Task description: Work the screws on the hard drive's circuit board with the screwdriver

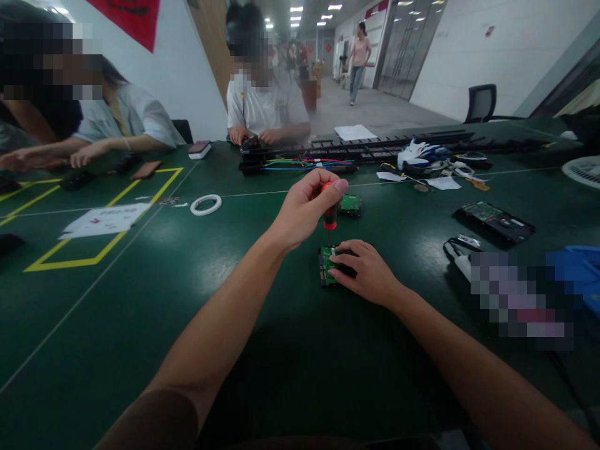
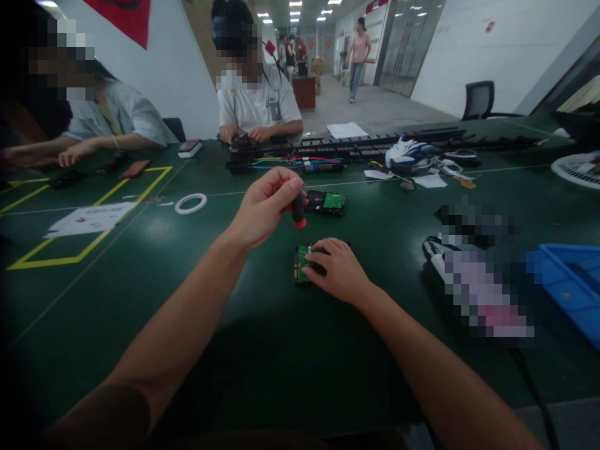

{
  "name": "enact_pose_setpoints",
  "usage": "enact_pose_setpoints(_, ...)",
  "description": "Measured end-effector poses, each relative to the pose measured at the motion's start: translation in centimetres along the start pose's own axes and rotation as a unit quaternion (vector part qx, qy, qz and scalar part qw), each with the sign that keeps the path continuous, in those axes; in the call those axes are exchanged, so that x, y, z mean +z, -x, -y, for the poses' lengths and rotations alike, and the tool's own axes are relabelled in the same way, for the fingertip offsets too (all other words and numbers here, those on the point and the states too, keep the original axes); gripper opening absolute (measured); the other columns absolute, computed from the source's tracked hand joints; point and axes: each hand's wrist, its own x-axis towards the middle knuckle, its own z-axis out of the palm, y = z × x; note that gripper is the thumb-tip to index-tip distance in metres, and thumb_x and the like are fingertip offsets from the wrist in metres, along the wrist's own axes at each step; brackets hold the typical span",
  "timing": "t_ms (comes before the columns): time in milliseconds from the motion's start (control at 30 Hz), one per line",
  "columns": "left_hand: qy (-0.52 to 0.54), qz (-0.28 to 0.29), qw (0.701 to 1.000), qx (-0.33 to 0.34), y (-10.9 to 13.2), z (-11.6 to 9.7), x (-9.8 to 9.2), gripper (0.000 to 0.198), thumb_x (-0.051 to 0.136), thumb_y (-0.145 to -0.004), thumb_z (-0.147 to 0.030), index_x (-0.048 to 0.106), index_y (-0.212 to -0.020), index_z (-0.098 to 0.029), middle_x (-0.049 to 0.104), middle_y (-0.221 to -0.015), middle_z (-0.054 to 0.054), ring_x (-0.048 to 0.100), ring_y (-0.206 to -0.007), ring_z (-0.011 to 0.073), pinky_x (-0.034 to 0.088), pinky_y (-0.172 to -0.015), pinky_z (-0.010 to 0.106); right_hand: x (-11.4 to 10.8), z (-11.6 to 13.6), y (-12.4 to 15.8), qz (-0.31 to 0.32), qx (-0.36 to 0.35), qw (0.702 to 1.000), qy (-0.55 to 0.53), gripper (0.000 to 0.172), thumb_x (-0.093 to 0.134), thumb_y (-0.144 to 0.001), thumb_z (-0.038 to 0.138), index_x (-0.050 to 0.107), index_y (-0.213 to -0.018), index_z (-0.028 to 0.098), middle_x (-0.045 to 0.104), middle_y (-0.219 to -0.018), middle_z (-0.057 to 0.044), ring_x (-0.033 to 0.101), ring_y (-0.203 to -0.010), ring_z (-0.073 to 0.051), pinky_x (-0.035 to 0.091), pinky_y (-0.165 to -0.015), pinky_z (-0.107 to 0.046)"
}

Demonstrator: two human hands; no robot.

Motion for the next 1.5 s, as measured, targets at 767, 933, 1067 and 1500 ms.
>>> enact_pose_setpoints(767,0.018,-0.036,0.998,-0.038,0.09,0.12,0.82,0.036,0.067,-0.096,-0.054,0.051,-0.095,-0.023,0.061,-0.071,-0.004,0.064,-0.061,0.0093,0.048,-0.052,0.019,0.15,-0.11,0.02,-0.01,0.0,1.0,-0.005,0.028,0.066,-0.099,0.044,0.076,-0.118,0.025,0.069,-0.127,-0.011,0.061,-0.126,-0.031,0.049,-0.109,-0.057)
enact_pose_setpoints(933,0.009,-0.031,0.999,-0.029,0.02,0.49,0.53,0.039,0.07,-0.094,-0.056,0.051,-0.091,-0.022,0.059,-0.068,-0.004,0.067,-0.067,0.0107,0.049,-0.053,0.018,0.13,-0.09,0.02,-0.006,-0.001,1.0,0.0,0.03,0.065,-0.099,0.044,0.076,-0.119,0.024,0.069,-0.127,-0.011,0.061,-0.126,-0.031,0.049,-0.109,-0.056)
enact_pose_setpoints(1067,-0.009,-0.018,1.0,-0.002,0.0,0.24,0.33,0.039,0.074,-0.092,-0.056,0.056,-0.088,-0.02,0.058,-0.067,-0.004,0.058,-0.057,0.0075,0.049,-0.051,0.019,0.14,-0.06,-0.03,0.0,0.002,1.0,0.003,0.03,0.065,-0.1,0.044,0.076,-0.119,0.024,0.069,-0.128,-0.011,0.061,-0.127,-0.031,0.047,-0.111,-0.056)
enact_pose_setpoints(1500,-0.013,0.032,0.999,0.013,0.02,0.15,0.31,0.035,0.071,-0.094,-0.054,0.066,-0.095,-0.019,0.057,-0.07,-0.003,0.056,-0.056,0.0081,0.049,-0.049,0.021,0.25,-0.07,0.03,-0.006,0.005,1.0,-0.004,0.029,0.067,-0.098,0.043,0.076,-0.118,0.023,0.07,-0.127,-0.012,0.062,-0.126,-0.031,0.048,-0.11,-0.057)
